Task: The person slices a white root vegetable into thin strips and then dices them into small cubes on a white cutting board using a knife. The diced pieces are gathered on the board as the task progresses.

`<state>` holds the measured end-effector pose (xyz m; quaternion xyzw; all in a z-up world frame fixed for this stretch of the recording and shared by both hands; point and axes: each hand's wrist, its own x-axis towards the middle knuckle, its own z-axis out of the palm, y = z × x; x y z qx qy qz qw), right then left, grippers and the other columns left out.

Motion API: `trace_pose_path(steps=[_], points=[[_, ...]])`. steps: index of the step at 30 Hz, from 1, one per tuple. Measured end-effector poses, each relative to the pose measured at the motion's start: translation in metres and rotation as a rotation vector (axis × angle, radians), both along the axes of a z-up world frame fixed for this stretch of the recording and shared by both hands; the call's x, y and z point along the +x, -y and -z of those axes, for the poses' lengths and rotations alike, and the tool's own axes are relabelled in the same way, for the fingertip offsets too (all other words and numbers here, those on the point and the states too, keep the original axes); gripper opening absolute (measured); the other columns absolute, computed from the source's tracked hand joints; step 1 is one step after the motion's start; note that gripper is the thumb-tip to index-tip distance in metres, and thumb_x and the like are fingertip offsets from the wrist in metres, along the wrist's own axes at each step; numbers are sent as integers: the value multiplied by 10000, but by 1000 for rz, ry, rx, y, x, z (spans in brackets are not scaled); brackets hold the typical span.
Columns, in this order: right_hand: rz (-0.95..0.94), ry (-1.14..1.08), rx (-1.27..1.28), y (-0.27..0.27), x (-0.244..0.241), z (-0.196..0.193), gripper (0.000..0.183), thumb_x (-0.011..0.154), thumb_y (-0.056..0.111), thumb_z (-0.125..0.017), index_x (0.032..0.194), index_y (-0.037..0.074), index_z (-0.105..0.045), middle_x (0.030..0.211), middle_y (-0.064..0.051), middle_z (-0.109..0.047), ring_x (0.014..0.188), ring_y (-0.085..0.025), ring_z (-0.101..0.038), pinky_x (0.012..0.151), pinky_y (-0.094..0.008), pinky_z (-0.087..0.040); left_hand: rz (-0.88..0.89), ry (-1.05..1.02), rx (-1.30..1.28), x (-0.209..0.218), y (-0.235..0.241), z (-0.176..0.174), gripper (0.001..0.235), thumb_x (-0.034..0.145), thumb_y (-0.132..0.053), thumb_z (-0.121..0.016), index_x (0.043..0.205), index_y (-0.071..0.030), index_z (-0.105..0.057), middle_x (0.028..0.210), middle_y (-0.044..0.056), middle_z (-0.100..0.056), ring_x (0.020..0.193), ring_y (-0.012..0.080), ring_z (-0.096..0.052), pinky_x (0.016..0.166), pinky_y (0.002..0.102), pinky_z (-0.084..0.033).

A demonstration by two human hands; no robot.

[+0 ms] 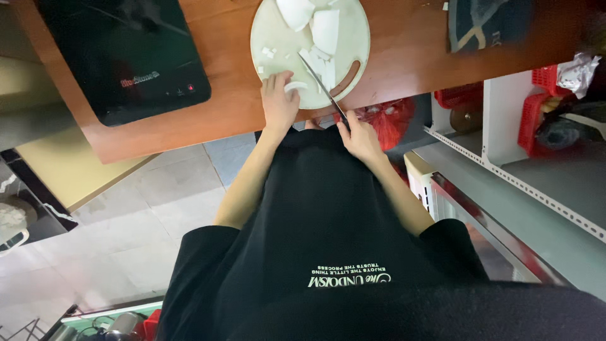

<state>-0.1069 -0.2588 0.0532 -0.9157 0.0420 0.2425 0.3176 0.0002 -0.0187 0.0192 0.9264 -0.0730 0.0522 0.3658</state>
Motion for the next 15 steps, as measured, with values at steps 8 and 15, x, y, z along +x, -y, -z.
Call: trace_pose_path(steps=[8, 15], points=[[-54, 3, -76, -4, -6, -1, 354, 1070, 478, -439, 1151, 139, -504, 847, -242, -721, 862, -495, -720, 778, -637, -536, 10, 90, -4, 1, 2, 11, 278, 769, -95, -848, 965, -185, -674, 876, 12, -578, 837, 274, -637, 780, 394, -513], [-72, 18, -81, -4, -17, -6, 308, 1076, 415, -453, 1147, 123, -521, 833, -227, -726, 827, -479, -727, 735, -618, -534, 1, 53, -60, -2, 6, 15, 229, 811, -26, -765, 993, -132, -675, 863, 59, -579, 811, 303, -669, 748, 384, -550]])
